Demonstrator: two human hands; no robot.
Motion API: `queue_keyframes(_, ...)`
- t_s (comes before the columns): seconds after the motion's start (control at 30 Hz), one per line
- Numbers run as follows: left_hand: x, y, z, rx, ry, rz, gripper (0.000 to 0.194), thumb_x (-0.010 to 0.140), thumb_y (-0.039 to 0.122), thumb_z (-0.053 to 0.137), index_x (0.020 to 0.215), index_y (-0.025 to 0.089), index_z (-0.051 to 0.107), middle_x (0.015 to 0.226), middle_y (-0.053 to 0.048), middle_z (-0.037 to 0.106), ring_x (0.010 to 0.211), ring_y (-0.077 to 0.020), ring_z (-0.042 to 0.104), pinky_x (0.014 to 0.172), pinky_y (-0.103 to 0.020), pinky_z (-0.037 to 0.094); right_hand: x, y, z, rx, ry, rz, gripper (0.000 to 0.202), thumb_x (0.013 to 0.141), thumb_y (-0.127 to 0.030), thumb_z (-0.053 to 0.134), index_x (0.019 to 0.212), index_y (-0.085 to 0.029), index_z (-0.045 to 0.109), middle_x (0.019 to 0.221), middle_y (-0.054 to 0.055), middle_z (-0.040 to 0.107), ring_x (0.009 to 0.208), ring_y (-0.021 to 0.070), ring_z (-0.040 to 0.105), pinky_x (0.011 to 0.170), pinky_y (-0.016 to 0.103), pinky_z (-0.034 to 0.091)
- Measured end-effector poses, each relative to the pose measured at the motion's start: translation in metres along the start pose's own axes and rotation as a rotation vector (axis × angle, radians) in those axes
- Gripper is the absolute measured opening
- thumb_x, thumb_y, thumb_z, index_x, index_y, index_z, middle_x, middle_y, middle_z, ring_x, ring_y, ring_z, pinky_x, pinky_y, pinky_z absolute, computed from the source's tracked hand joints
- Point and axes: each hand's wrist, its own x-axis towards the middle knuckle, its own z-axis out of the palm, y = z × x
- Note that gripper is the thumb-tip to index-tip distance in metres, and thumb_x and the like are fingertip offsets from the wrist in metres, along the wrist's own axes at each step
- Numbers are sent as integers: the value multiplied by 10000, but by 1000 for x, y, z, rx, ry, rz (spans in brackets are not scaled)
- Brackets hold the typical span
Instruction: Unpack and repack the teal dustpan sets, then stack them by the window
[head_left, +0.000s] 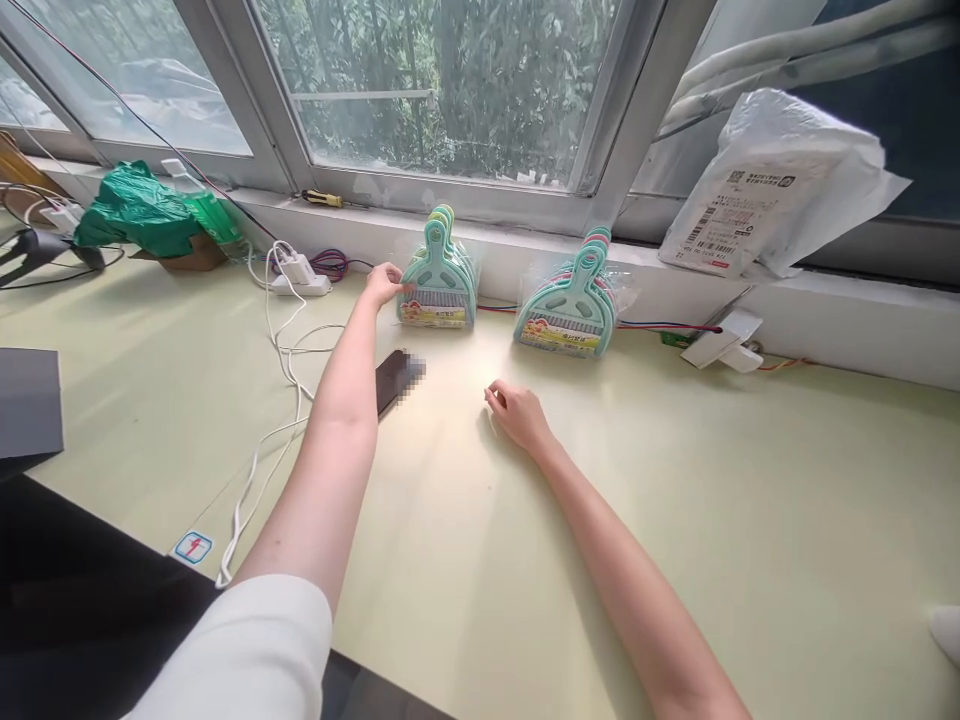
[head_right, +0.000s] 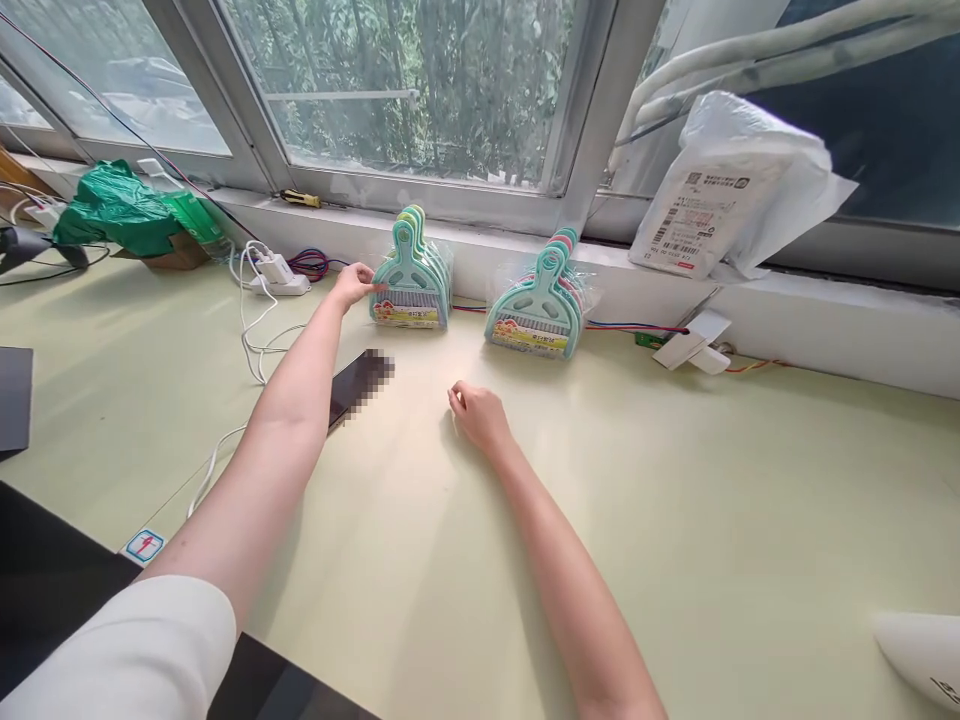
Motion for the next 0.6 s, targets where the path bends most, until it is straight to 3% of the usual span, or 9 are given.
queue_keyframes(0.17, -28, 24, -18, -253, -108, -18, 408, 656, 276, 779, 995, 92, 644, 974, -87, 680, 970, -209, 599, 916, -390, 448, 1, 2, -4, 38, -4, 10, 265, 954, -312, 419, 844, -219, 641, 643, -1, 638, 548, 139, 528, 566, 236, 308)
queue_keyframes(0.33, -80, 66, -27, -354, -310, -26, 383, 747, 419, 726, 948, 96, 673, 962, -89, 701, 1025, -246, 615, 931, -413, 458, -4, -3, -8, -34, 60, 23, 290, 969, -316, 391, 881, -212, 647, 682, 19, 648, 594, 158, 562, 588, 244, 341)
queue_keyframes(0.4, -107, 84, -20, -444, -307, -31, 389, 780, 433, 699, 999, 113, 656, 972, -77, 701, 1009, -238, 635, 921, -419, 479, -14, -10, -11, -81, 175, 5, 315, 986, -314, 347, 955, -207, 642, 827, 53, 677, 709, 175, 606, 647, 257, 382)
queue_keyframes(0.47, -137, 101, -6, -565, -233, -58, 380, 834, 445, 638, 1053, 135, 631, 975, -69, 702, 993, -229, 651, 912, -426, 500, -31, -19, -17, -120, 358, -17, 344, 999, -302, 294, 1076, -201, 614, 1070, 102, 656, 944, 205, 616, 779, 289, 416)
queue_keyframes(0.53, -170, 115, 12, -687, -201, -110, 393, 884, 473, 555, 1083, 139, 613, 975, -84, 704, 998, -242, 659, 916, -446, 509, -54, -29, -23, -157, 519, -19, 364, 1001, -294, 267, 1182, -195, 567, 1263, 132, 571, 1162, 233, 534, 918, 342, 395)
queue_keyframes(0.6, -206, 124, 33, -785, -267, -164, 430, 896, 503, 508, 1094, 134, 608, 990, -117, 705, 1017, -280, 658, 928, -488, 504, -80, -37, -31, -201, 573, -23, 371, 1000, -295, 267, 1236, -201, 539, 1345, 131, 515, 1261, 241, 460, 1005, 383, 349)
